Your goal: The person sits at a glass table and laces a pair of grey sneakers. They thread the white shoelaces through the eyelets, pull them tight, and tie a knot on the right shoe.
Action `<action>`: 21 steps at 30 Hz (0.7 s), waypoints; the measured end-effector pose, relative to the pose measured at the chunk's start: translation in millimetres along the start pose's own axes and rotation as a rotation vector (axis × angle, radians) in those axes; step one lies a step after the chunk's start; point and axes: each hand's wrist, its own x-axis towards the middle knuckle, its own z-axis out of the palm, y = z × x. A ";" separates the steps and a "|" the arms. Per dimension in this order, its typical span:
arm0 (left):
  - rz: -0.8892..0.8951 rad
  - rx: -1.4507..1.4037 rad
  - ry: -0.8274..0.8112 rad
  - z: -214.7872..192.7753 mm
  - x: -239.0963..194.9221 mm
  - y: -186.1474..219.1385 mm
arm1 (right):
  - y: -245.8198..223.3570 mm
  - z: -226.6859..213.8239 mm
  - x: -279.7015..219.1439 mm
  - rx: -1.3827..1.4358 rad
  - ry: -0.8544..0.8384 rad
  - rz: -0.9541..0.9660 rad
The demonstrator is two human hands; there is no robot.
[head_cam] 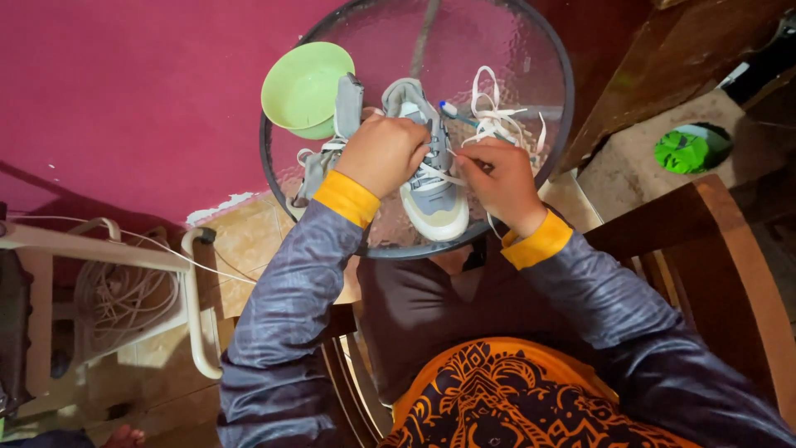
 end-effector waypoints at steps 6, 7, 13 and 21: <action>-0.083 0.002 -0.107 -2.4 4.2 5.5 | -4.0 17.9 1.2 0.032 -0.023 0.025; -0.083 0.004 -0.109 -3.5 3.9 5.6 | -1.6 20.3 1.6 0.035 -0.022 0.025; -0.067 -0.046 -0.085 -12.7 -0.8 9.8 | 17.3 34.1 3.4 -0.023 -0.020 -0.038; -0.075 -0.098 -0.119 -7.0 1.1 5.7 | 15.7 31.5 11.8 -0.116 -0.080 -0.020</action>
